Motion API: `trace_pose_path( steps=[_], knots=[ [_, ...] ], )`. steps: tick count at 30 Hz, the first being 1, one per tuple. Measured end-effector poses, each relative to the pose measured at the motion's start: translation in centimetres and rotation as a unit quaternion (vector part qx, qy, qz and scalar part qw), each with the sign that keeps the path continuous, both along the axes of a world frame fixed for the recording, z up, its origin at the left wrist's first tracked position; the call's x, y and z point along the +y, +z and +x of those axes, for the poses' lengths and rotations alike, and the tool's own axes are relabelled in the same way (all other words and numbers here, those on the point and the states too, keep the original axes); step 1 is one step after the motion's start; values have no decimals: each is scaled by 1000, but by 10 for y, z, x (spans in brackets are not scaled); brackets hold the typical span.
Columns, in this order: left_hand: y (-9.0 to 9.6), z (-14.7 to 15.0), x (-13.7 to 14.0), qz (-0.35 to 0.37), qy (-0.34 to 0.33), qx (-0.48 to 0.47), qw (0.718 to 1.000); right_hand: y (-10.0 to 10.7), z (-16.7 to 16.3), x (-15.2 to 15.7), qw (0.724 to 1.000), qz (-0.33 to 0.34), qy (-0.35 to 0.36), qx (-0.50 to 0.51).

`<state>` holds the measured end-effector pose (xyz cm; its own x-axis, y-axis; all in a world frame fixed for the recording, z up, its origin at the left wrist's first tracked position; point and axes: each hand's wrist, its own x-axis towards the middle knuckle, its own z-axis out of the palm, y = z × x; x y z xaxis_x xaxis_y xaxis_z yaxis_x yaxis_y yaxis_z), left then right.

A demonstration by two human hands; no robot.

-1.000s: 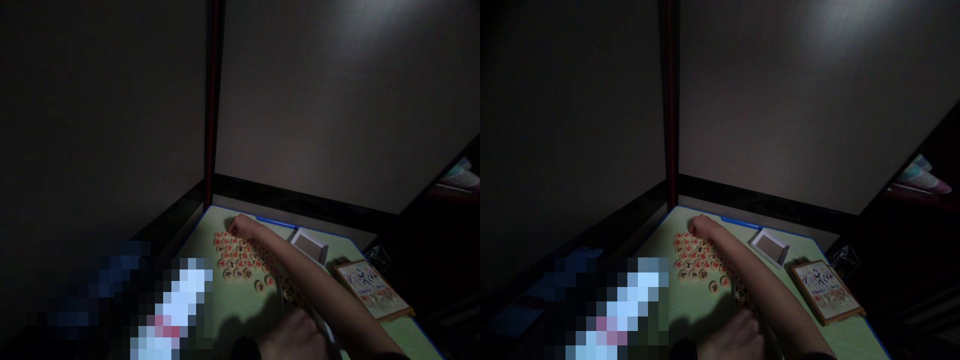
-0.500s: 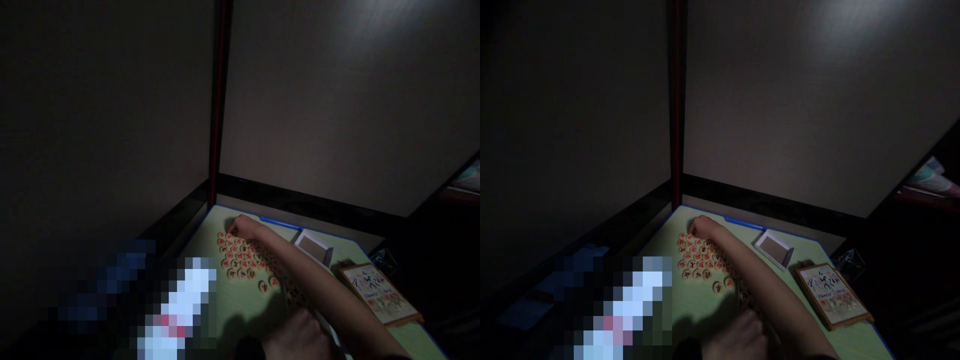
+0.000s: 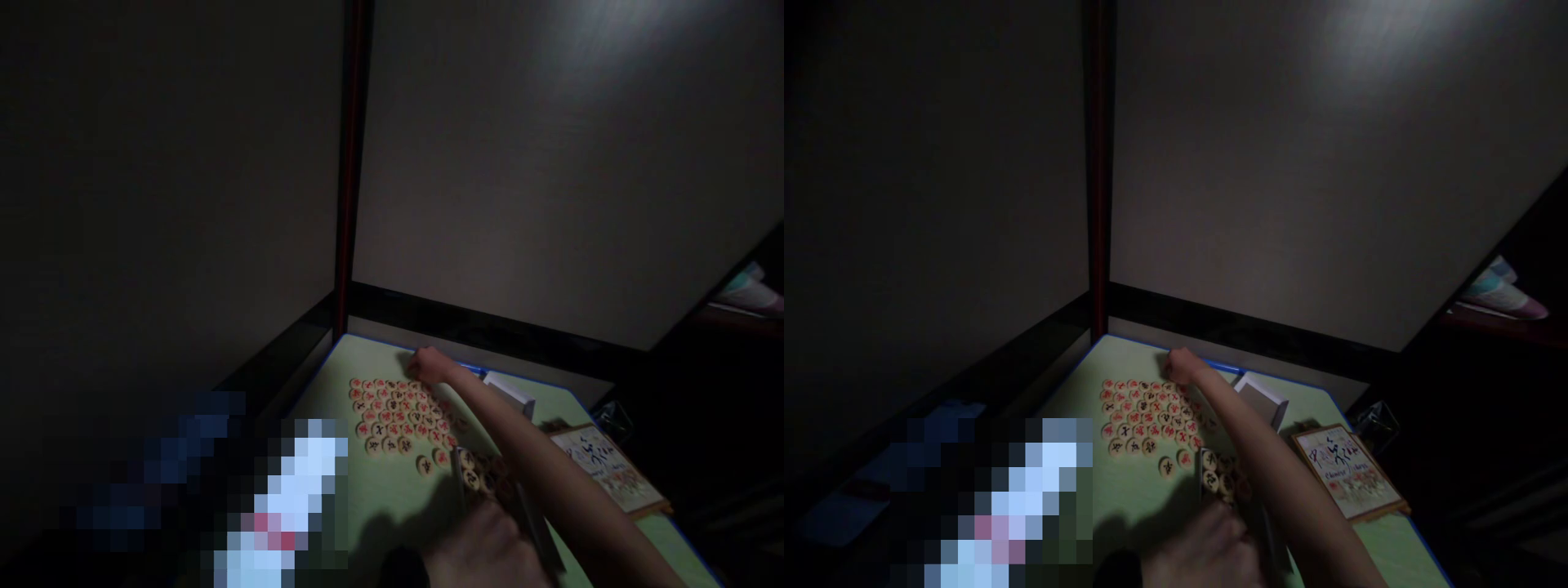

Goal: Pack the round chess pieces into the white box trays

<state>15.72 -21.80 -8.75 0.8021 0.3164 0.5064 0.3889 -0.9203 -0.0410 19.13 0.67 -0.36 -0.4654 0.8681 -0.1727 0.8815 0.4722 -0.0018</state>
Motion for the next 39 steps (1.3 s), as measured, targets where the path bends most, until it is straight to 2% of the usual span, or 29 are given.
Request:
trace_pose_path(
  steps=[4,11,19,26,29,32,35,39],
  knots=[
    [3,-2,-1,-21,3,43,999,0,0,-1,1000,-13,6,9],
    [8,-9,-3,15,5,19,1000,3,3,-2,999,-29,17,14],
    [-9,0,-6,28,41,-4,999,0,13,-2,999,-25,9,20],
    [1,-8,-6,8,15,36,999,5,18,-11,999,-39,3,27],
    [-2,-8,-6,18,5,25,1000,6,20,-15,998,-56,-2,27],
    [-6,-7,-7,32,24,-2,999,5,22,-16,998,-55,-12,25],
    [-1,-8,-7,18,29,2,999,4,26,-16,998,-48,-19,22],
    [17,-13,-7,-25,4,53,998,4,31,-19,998,-50,-19,27]
  ],
)
